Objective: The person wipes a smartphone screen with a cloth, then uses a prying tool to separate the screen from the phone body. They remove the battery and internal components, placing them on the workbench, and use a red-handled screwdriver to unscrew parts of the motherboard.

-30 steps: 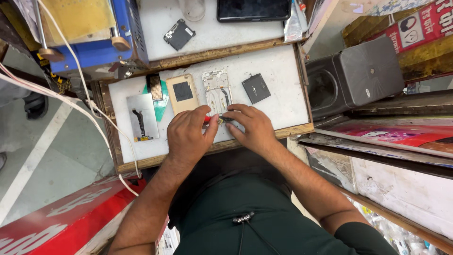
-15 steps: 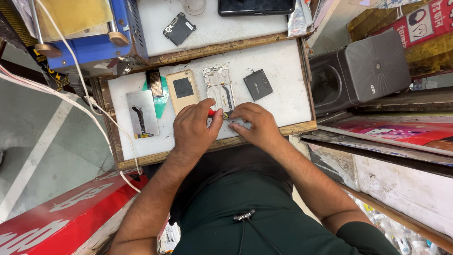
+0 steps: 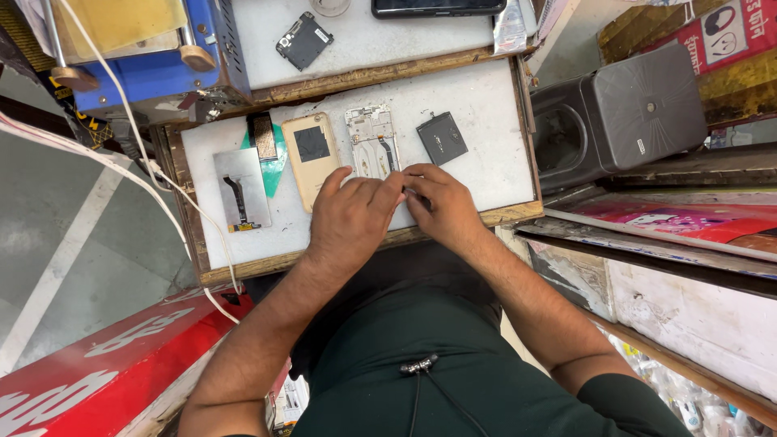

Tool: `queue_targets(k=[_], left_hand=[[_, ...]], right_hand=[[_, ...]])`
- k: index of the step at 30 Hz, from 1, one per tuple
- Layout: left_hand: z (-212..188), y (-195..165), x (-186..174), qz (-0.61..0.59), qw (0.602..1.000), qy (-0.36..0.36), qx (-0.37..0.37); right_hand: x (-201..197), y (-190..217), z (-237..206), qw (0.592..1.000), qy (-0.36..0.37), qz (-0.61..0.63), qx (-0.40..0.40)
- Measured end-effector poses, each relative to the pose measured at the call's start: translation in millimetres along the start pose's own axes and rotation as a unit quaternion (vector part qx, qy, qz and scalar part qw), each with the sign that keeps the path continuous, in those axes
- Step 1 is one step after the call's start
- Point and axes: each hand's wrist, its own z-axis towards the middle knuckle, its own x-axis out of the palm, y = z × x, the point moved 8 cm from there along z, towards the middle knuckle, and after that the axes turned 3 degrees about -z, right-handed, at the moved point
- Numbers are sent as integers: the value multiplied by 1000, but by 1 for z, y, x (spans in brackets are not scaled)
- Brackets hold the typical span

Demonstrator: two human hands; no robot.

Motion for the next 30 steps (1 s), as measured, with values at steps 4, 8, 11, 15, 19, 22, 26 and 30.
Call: queue_targets(k=[4, 8, 11, 15, 19, 22, 26, 30], left_hand=[[-3, -8, 3, -94, 994, -6, 49], [-7, 16, 18, -10, 992, 70, -100], [-3, 9, 1, -75, 997, -20, -28], [0, 20, 11, -18, 990, 106, -86], [12, -4, -23, -62, 996, -42, 47], [15, -1, -15, -76, 997, 17, -7], [16, 15, -3, -47, 994, 63, -74], [29, 15, -2, -114, 993, 25, -15]], right_hand=[[1, -1, -2, 999, -5, -28, -26], [8, -8, -4, 1000, 10, -18, 2], [7, -9, -4, 999, 2, -43, 13], [2, 1, -1, 999, -16, -33, -24], [-7, 8, 2, 1000, -18, -19, -14], [-17, 19, -1, 998, -40, -34, -37], [-26, 30, 4, 994, -61, -56, -75], [-26, 10, 12, 998, 3, -55, 16]])
